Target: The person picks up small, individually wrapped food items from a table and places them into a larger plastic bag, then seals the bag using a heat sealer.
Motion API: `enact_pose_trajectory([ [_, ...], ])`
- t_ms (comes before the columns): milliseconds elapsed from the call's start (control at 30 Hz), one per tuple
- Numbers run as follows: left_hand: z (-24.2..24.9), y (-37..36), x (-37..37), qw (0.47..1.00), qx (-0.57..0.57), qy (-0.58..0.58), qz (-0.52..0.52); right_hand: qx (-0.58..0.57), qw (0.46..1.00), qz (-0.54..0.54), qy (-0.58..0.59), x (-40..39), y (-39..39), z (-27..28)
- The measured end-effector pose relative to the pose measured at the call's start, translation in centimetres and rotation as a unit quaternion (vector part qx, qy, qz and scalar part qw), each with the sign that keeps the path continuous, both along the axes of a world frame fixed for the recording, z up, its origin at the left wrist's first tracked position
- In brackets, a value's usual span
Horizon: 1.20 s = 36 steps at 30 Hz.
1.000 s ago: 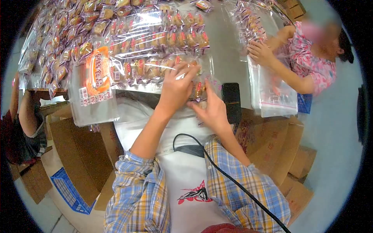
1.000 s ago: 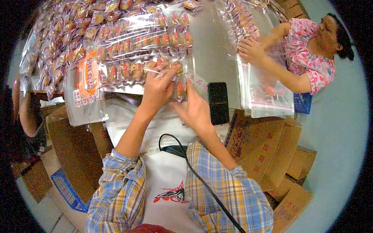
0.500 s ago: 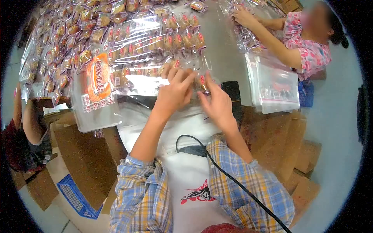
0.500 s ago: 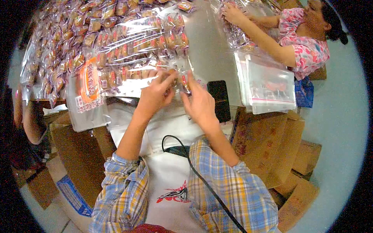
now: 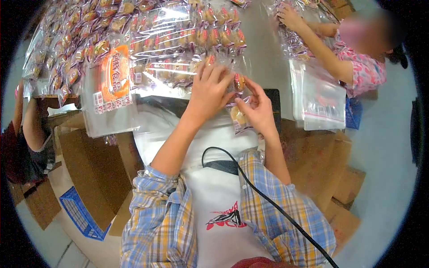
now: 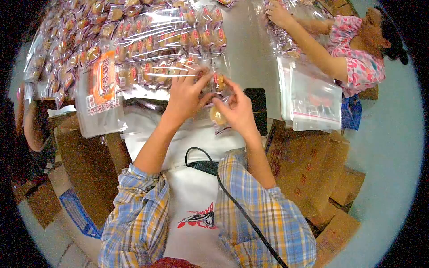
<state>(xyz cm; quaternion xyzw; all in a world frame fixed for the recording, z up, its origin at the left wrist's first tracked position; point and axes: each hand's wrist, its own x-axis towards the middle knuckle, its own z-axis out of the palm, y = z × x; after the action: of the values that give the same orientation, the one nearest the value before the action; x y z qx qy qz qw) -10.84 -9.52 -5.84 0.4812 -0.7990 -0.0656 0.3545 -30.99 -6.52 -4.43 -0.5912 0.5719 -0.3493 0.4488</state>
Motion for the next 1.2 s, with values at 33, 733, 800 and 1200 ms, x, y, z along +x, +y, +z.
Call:
enact_pose_trajectory([
  [33,0.1,0.1,0.2,1.000,0.004,0.003,-0.002,0.006,0.999,-0.016,-0.032,0.0,0.1,-0.1],
  [733,-0.3,0.0,0.8,1.000,0.004,0.001,-0.004,-0.376,0.918,-0.032,0.119,2.9,2.0,-2.2],
  [800,-0.1,-0.1,0.9,1.000,0.005,-0.006,-0.006,-0.361,0.924,-0.007,0.125,3.4,2.7,-1.6],
  [1200,-0.9,0.4,0.0,0.997,0.052,0.057,0.002,-0.291,0.929,0.006,0.227,1.4,3.1,-2.9],
])
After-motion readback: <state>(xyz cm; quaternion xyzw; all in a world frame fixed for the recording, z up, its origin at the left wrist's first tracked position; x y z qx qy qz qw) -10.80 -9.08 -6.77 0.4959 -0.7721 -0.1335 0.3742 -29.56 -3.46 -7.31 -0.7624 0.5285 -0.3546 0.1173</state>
